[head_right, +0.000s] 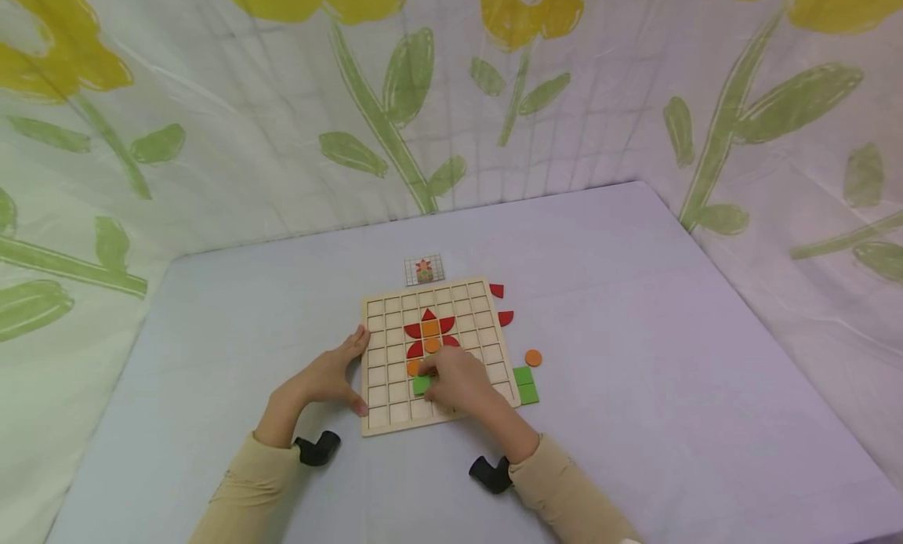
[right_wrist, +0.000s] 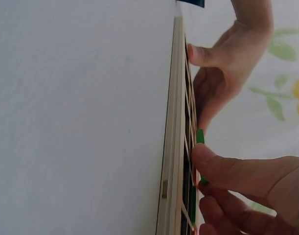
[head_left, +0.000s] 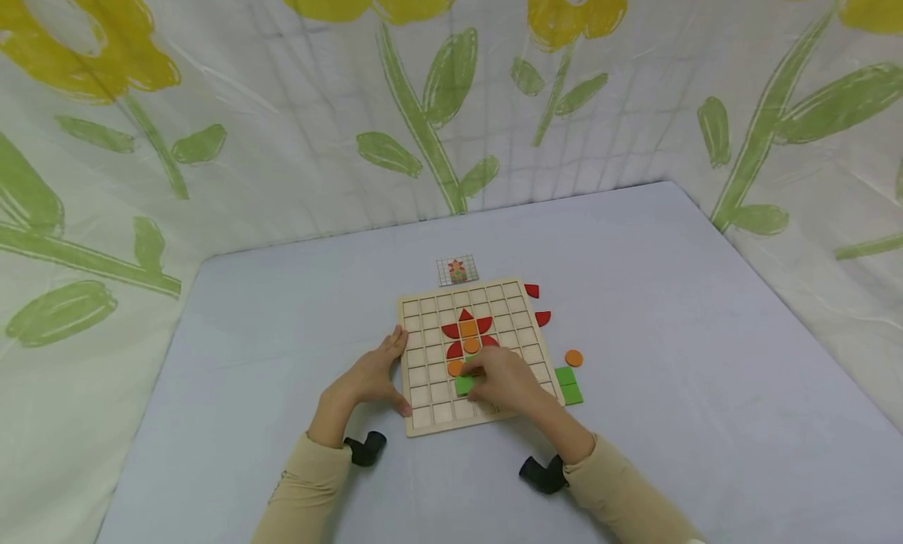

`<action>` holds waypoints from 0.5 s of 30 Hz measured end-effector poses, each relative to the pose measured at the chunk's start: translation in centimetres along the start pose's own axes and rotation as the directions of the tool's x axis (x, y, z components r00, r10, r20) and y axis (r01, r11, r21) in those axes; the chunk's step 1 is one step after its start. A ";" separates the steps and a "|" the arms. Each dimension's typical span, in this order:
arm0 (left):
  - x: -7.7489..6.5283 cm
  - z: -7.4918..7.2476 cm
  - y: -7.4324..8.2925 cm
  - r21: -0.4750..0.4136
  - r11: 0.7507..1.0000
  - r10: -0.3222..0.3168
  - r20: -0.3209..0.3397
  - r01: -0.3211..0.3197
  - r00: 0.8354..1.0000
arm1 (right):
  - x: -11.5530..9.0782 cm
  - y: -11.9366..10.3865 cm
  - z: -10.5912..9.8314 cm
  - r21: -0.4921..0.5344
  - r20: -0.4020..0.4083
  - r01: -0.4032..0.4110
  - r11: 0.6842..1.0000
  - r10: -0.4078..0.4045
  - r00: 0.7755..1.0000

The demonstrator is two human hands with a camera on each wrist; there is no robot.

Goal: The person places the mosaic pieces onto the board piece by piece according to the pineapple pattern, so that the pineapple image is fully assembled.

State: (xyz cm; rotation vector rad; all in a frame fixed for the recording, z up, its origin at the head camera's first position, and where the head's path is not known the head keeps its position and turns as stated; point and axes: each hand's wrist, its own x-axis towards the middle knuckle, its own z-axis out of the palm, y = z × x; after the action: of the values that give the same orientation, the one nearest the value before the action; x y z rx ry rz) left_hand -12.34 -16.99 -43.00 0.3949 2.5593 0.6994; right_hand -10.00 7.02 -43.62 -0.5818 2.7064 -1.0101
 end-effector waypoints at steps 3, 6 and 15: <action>0.1 0.1 -0.2 0.003 1.000 0.003 0.000 -0.003 1.000 | 0.2 -0.3 0.3 0.004 0.021 -0.005 1.000 0.004 1.000; 0.1 0.2 -0.3 0.011 1.000 0.005 -0.003 -0.005 1.000 | 0.3 -0.6 0.4 -0.006 0.032 0.001 1.000 0.000 0.999; 0.2 0.1 -0.4 0.021 1.000 0.011 -0.013 -0.011 1.000 | 0.7 -0.7 0.7 -0.039 0.038 0.003 0.999 -0.002 0.999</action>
State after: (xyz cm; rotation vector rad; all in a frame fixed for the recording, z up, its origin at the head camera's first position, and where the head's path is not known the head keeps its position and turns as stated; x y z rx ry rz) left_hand -12.54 -17.19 -43.30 0.4126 2.5807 0.6825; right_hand -10.21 5.82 -43.66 -0.6055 2.6985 -0.9385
